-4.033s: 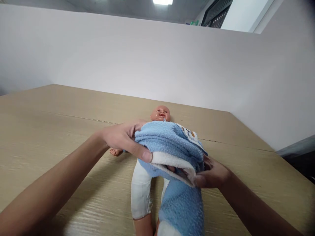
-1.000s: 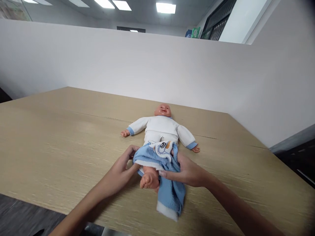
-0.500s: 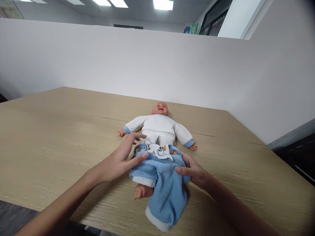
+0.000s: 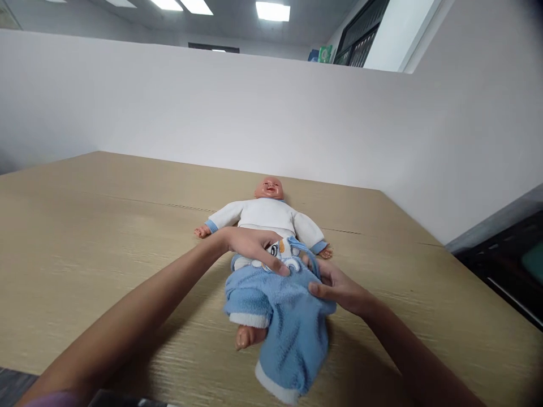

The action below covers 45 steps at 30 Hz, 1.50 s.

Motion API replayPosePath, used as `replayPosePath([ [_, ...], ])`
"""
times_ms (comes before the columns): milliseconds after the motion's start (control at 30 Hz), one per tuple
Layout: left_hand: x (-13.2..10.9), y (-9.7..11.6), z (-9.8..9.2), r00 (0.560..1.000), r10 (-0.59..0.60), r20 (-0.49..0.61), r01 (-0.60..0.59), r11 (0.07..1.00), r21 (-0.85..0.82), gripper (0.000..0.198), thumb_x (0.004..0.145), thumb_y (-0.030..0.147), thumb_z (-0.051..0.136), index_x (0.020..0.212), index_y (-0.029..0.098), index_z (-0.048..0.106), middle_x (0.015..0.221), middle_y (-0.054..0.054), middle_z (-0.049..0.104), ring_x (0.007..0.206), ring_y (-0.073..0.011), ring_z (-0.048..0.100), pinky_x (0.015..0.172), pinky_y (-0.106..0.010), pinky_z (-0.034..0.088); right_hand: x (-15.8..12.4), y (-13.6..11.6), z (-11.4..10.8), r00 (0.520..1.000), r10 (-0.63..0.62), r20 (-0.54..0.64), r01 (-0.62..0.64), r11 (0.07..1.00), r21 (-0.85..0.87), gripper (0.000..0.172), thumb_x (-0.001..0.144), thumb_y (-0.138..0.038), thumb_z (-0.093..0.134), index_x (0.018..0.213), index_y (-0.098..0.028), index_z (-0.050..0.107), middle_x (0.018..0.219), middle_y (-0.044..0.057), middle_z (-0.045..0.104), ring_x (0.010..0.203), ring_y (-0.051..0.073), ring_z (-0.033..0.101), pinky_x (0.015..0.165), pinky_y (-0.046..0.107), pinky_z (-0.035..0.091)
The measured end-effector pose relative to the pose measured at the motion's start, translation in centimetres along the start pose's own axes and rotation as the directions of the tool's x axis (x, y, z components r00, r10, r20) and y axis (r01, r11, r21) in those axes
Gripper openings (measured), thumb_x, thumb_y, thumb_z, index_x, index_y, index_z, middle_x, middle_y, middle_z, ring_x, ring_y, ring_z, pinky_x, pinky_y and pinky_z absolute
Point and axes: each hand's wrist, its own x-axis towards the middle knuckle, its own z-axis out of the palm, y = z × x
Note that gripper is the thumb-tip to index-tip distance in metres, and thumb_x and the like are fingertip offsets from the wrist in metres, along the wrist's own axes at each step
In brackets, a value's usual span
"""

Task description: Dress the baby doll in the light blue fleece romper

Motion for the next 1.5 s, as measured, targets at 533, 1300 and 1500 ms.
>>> replayPosePath([
  [533, 0.3, -0.9, 1.5, 0.984, 0.068, 0.165, -0.050, 0.992, -0.114, 0.034, 0.088, 0.048, 0.086, 0.103, 0.018, 0.081, 0.103, -0.004, 0.084, 0.116, -0.0305, 0.076, 0.110, -0.037, 0.059, -0.8, -0.4, 0.8, 0.999, 0.027, 0.023, -0.024, 0.993, -0.116, 0.067, 0.091, -0.068, 0.080, 0.139, -0.023, 0.068, 0.127, 0.009, 0.075, 0.122, 0.027, 0.071, 0.113, 0.043, 0.055],
  [1300, -0.4, -2.5, 1.6, 0.992, 0.055, 0.110, -0.038, 0.988, -0.147, 0.048, 0.078, 0.051, 0.093, 0.109, 0.016, 0.083, 0.112, -0.007, 0.084, 0.117, -0.0329, 0.076, 0.109, -0.040, 0.061, -1.6, 0.1, 1.2, 0.969, 0.060, 0.238, -0.070, 0.997, 0.034, 0.088, 0.077, -0.063, 0.093, 0.149, -0.022, 0.063, 0.129, 0.010, 0.077, 0.123, 0.031, 0.073, 0.104, 0.040, 0.059],
  [1500, -0.2, -1.6, 2.7, 0.982, 0.026, 0.186, 0.030, 0.955, -0.294, 0.051, 0.065, 0.040, 0.103, 0.105, 0.016, 0.083, 0.105, -0.007, 0.086, 0.105, -0.0325, 0.081, 0.101, -0.039, 0.066, -1.5, 2.4, 0.8, 1.000, 0.028, 0.003, -0.028, 0.993, 0.114, 0.064, 0.087, -0.061, 0.087, 0.138, -0.026, 0.068, 0.124, 0.007, 0.078, 0.120, 0.026, 0.074, 0.110, 0.042, 0.056],
])
